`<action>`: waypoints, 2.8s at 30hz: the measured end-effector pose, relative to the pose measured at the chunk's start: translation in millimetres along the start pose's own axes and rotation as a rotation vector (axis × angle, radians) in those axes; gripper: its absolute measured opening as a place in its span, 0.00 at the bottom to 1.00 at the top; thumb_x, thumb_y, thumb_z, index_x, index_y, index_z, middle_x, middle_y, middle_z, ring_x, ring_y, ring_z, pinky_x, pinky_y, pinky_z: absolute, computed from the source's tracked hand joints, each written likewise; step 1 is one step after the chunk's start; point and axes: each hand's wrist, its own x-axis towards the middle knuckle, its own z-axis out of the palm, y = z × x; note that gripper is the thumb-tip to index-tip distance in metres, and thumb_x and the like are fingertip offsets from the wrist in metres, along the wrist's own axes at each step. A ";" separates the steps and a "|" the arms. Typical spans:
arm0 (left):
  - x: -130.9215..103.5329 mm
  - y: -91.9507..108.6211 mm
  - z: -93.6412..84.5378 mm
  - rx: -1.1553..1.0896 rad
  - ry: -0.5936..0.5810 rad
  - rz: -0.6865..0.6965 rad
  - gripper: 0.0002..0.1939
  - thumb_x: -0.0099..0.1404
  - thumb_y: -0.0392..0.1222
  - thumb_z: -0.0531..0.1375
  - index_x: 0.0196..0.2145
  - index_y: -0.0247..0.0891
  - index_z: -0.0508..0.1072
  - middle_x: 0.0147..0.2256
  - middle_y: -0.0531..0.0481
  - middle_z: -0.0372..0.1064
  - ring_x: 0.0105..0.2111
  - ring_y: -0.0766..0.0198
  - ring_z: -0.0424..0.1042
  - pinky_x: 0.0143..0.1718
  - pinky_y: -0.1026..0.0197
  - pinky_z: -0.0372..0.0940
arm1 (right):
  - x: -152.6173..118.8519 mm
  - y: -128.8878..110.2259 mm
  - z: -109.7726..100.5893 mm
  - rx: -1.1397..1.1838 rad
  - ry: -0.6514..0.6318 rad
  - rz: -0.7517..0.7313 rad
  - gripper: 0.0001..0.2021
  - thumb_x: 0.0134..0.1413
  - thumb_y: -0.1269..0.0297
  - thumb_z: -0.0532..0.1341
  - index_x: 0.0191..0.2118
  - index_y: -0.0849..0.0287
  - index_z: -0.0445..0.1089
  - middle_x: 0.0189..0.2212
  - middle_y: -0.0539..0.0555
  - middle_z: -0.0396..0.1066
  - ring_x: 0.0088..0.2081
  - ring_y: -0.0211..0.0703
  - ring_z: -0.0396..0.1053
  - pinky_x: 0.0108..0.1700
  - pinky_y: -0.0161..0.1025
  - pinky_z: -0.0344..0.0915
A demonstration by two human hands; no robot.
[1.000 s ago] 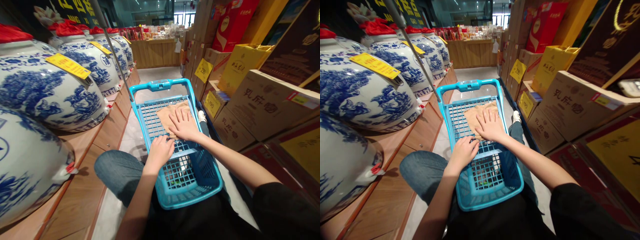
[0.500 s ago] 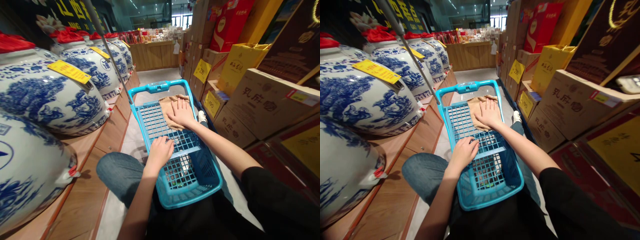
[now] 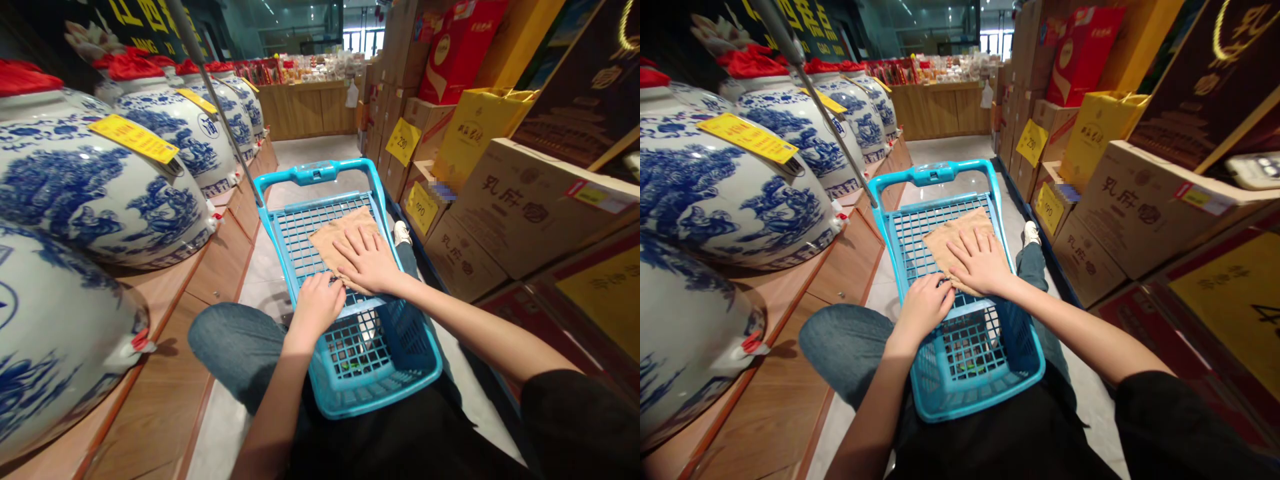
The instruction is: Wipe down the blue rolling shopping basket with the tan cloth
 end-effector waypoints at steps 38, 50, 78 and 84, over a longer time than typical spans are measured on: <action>-4.5 -2.8 -3.4 0.007 0.030 -0.028 0.13 0.76 0.41 0.55 0.44 0.39 0.80 0.45 0.43 0.76 0.43 0.52 0.74 0.43 0.51 0.67 | 81.7 6.8 -12.5 0.095 -0.013 -0.011 0.32 0.73 0.45 0.47 0.76 0.47 0.48 0.77 0.55 0.40 0.75 0.75 0.39 0.70 0.78 0.43; -5.2 2.7 -5.6 0.018 0.050 -0.037 0.13 0.76 0.40 0.54 0.42 0.37 0.79 0.44 0.40 0.76 0.42 0.51 0.74 0.43 0.50 0.67 | 50.8 2.5 -18.1 0.068 -0.045 -0.368 0.28 0.75 0.56 0.45 0.76 0.45 0.48 0.77 0.47 0.40 0.77 0.60 0.41 0.73 0.67 0.44; 8.3 16.1 -3.2 -0.030 0.045 0.018 0.12 0.75 0.40 0.56 0.39 0.37 0.79 0.39 0.41 0.75 0.42 0.51 0.73 0.43 0.50 0.67 | 46.5 13.0 -18.2 0.135 -0.092 -0.329 0.28 0.76 0.57 0.44 0.76 0.48 0.48 0.77 0.47 0.42 0.77 0.56 0.39 0.74 0.68 0.42; 18.6 25.8 -0.9 -0.014 0.030 0.040 0.12 0.75 0.40 0.56 0.38 0.38 0.79 0.36 0.42 0.74 0.41 0.51 0.74 0.42 0.51 0.67 | 94.3 -10.9 -19.2 0.083 -0.093 -0.496 0.29 0.76 0.57 0.42 0.77 0.52 0.45 0.77 0.47 0.43 0.77 0.51 0.40 0.76 0.61 0.40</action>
